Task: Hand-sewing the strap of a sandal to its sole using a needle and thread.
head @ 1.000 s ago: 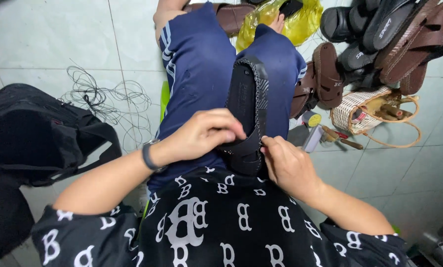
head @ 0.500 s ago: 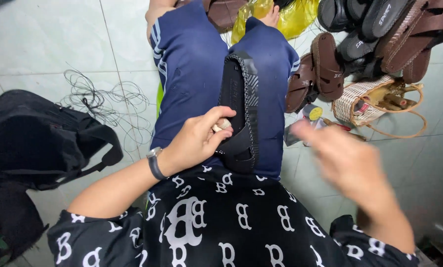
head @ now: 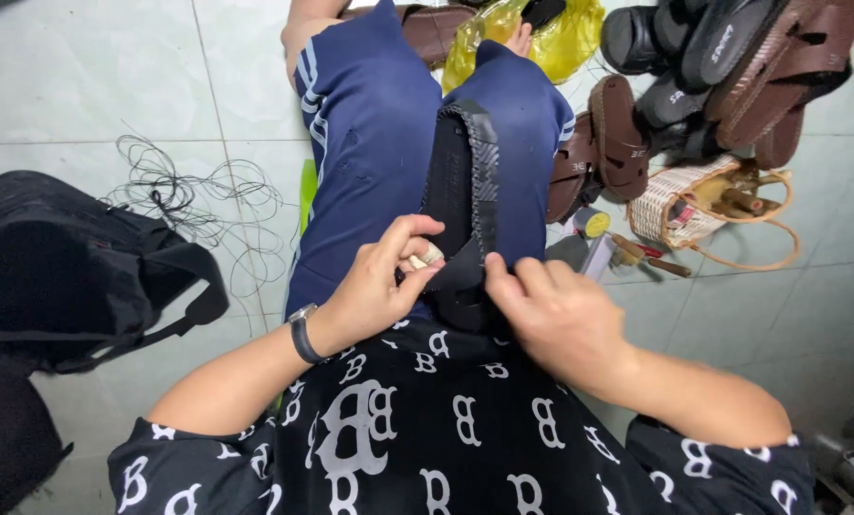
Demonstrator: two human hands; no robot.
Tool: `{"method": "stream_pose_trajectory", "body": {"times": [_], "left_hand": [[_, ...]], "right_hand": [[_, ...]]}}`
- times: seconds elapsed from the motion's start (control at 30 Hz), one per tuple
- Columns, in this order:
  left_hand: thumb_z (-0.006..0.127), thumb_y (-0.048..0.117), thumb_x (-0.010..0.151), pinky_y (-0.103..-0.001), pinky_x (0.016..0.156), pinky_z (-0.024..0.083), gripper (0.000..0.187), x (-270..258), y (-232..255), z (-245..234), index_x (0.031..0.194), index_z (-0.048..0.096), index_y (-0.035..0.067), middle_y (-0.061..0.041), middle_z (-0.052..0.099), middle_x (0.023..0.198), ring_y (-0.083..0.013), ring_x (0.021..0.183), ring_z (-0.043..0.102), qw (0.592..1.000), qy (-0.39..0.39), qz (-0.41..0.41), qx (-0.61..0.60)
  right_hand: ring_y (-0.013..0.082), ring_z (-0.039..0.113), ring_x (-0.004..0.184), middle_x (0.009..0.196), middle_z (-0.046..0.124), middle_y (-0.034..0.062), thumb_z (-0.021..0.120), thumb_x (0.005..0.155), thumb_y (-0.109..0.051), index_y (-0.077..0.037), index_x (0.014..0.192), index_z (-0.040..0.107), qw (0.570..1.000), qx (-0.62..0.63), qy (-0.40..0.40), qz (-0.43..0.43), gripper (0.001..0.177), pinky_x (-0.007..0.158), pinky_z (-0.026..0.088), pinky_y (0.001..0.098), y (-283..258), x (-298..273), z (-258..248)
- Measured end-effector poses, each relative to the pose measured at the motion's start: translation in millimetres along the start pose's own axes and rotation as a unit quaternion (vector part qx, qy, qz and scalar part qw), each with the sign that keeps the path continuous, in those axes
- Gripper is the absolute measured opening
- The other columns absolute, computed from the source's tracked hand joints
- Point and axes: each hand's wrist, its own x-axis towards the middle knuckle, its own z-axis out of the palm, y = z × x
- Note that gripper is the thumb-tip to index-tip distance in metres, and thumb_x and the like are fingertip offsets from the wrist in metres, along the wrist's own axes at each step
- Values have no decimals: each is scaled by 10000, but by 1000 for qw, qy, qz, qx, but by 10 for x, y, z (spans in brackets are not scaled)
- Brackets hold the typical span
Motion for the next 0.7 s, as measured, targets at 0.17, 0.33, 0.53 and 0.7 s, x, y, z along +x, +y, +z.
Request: {"method": "stream_pose_trajectory", "body": {"times": [0.17, 0.33, 0.53, 0.7], "left_hand": [[662, -3, 832, -315, 636, 575, 470, -31, -77, -78, 1238, 425, -5, -172, 709, 845, -259, 665, 676, 998, 28, -37, -34], [651, 19, 822, -359, 600, 585, 457, 204, -13, -57, 1205, 405, 58, -126, 713, 813, -302, 669, 691, 995, -70, -72, 22], [638, 22, 818, -343, 558, 575, 394, 239, -34, -116, 1155, 448, 92, -102, 711, 785, -264, 620, 688, 984, -151, -79, 42], [647, 2, 843, -271, 523, 559, 353, 144, -80, -41, 1166, 511, 47, -139, 699, 796, -197, 547, 629, 998, -59, -32, -9]], "right_hand": [[139, 519, 583, 708, 434, -31, 432, 896, -167, -120, 969, 566, 1000, 9, 15, 3, 159, 472, 444, 255, -127, -17, 357], [201, 600, 631, 760, 559, 28, 546, 900, -76, -49, 1004, 612, 976, 191, 79, 68, 126, 532, 491, 261, -148, 51, 253], [180, 562, 619, 758, 514, 24, 508, 929, -76, -129, 1176, 617, 992, 106, 44, 49, 275, 564, 490, 268, 146, -108, -80], [219, 512, 567, 709, 462, 49, 396, 956, -100, -181, 1307, 594, 995, 79, -18, 61, 411, 526, 462, 287, 307, -299, -46]]}}
